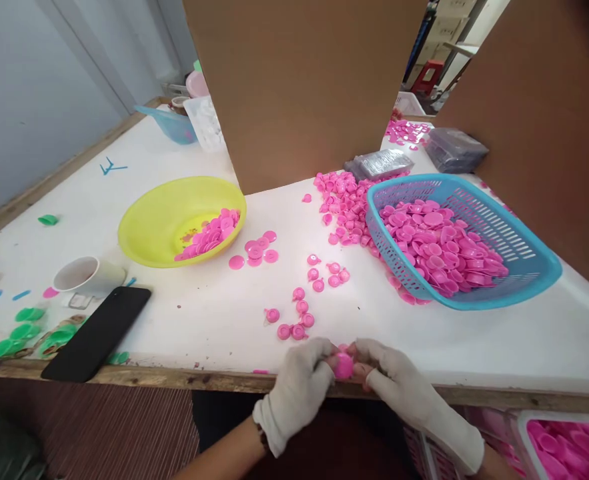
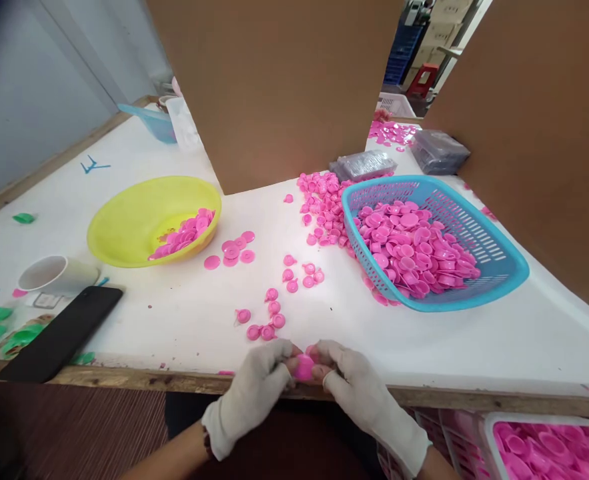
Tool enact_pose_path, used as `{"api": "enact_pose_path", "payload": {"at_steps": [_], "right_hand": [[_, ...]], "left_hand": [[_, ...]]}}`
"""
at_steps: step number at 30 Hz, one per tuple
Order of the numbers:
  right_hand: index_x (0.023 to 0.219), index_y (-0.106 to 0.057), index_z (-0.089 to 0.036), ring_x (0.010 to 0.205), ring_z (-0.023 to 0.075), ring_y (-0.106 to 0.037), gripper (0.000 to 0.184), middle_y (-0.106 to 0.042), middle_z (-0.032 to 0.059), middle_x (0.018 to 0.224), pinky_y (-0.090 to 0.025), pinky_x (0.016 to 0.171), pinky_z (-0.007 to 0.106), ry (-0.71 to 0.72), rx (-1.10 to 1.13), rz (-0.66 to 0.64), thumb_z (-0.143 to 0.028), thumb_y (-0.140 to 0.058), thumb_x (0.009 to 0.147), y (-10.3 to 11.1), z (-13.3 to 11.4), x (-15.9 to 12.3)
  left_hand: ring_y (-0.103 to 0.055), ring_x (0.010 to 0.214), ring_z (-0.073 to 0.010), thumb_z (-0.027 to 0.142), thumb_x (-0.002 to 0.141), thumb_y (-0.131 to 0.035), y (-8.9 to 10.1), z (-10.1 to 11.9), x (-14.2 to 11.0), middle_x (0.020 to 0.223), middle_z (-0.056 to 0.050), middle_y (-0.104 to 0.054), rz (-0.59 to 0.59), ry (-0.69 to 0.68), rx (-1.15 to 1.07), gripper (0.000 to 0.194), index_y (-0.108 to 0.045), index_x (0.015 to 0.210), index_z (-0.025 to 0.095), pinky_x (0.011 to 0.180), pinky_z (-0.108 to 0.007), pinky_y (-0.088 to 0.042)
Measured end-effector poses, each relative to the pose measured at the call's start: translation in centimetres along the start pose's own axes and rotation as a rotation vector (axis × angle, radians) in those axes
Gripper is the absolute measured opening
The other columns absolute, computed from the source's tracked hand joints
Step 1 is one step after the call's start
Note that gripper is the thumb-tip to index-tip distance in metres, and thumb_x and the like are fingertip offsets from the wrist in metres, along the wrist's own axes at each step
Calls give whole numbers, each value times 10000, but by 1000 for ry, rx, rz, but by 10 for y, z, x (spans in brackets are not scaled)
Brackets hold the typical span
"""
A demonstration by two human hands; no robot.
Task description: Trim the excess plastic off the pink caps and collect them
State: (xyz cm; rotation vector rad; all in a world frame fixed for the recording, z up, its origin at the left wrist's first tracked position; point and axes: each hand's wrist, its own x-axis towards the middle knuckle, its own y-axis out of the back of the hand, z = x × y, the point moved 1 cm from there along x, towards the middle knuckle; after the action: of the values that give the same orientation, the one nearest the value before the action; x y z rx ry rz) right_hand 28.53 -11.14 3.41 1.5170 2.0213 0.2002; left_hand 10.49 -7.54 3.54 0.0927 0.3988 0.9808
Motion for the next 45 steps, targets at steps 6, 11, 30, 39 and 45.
{"api": "enact_pose_path", "payload": {"at_steps": [6,11,30,39,45], "right_hand": [[694,-443,-187,456,71,-449,115,-479,-50,534,-328,425,177,-224,128,-92,-219,-418,802,13,5,4],[764,-486,-180,475,60,-466,68,-526,-34,644,-355,431,174,-151,177,-150,-206,-427,784,11,12,25],[810,-491,-194,518,64,-513,117,-563,-29,689,-410,510,183,-164,145,-231,-140,-387,799,5,21,35],[867,-489,-192,539,65,-523,114,-578,-8,825,-429,486,185,-270,272,-340,-167,-441,766,11,14,41],[865,-487,-200,483,82,-523,127,-565,-25,648,-378,409,168,-393,248,-360,-259,-488,752,-2,16,44]], "left_hand": [[-538,717,-145,261,848,-399,-5,3,10,800,-30,-640,79,-41,271,221,-606,886,192,680,-265,-392],[-489,602,-112,208,778,-457,-7,2,29,664,11,-593,-59,22,302,152,-601,822,185,569,-232,-349],[-419,548,-75,90,688,-470,-12,1,52,589,42,-492,-179,228,231,87,-490,652,168,482,-183,-304],[-410,540,-74,72,706,-440,-13,-6,49,604,39,-483,-160,181,207,113,-498,710,169,478,-184,-293],[-466,571,-87,85,707,-450,-18,-11,46,647,17,-536,-177,166,234,132,-530,782,159,502,-186,-331]]}}
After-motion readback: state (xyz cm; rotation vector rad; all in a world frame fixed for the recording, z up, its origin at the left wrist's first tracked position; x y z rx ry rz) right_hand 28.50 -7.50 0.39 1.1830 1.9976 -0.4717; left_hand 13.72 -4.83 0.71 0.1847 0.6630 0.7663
